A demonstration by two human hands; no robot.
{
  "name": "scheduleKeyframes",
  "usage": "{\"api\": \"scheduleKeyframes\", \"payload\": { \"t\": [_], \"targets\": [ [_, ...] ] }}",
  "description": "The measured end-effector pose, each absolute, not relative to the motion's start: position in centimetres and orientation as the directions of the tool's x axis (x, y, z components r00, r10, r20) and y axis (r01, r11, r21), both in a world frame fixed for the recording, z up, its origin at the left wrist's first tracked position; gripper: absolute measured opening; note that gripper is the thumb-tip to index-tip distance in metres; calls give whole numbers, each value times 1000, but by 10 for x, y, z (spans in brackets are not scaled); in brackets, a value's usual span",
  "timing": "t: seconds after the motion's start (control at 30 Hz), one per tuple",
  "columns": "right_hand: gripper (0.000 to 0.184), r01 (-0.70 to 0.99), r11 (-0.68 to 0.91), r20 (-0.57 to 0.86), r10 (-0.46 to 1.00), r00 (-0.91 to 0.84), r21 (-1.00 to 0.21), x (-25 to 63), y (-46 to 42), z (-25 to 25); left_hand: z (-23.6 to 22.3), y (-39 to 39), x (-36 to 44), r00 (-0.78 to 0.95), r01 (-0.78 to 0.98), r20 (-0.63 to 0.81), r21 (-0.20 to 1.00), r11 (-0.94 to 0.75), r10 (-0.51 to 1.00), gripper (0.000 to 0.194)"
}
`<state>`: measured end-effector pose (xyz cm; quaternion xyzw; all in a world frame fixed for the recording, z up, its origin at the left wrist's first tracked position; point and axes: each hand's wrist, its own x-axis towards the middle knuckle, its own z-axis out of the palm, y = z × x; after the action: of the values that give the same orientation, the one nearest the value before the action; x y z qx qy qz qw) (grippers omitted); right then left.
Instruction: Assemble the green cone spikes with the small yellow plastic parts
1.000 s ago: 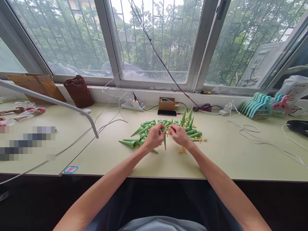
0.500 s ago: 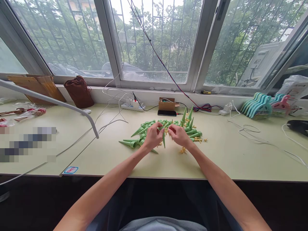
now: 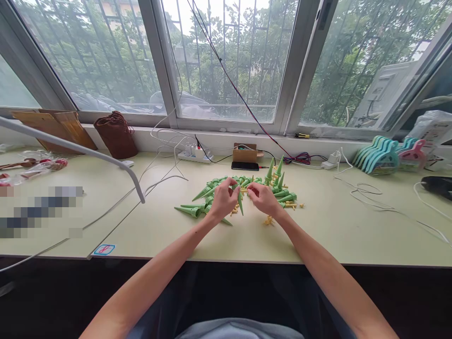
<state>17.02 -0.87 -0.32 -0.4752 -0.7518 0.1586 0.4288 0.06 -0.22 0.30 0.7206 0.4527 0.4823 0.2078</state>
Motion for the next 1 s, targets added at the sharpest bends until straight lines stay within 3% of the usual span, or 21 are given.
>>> {"api": "scheduleKeyframes", "payload": {
  "t": [0.43,1.0],
  "targets": [
    [22,574,486,516,847,-124,-659,169,-9,-1,2,-1,0,111,440,514,742,-505,851,15],
    [30,519,500,487,856,-175,-693,170,-10,-1,4,-2,2,152,401,522,743,-536,839,17]
  ]
}}
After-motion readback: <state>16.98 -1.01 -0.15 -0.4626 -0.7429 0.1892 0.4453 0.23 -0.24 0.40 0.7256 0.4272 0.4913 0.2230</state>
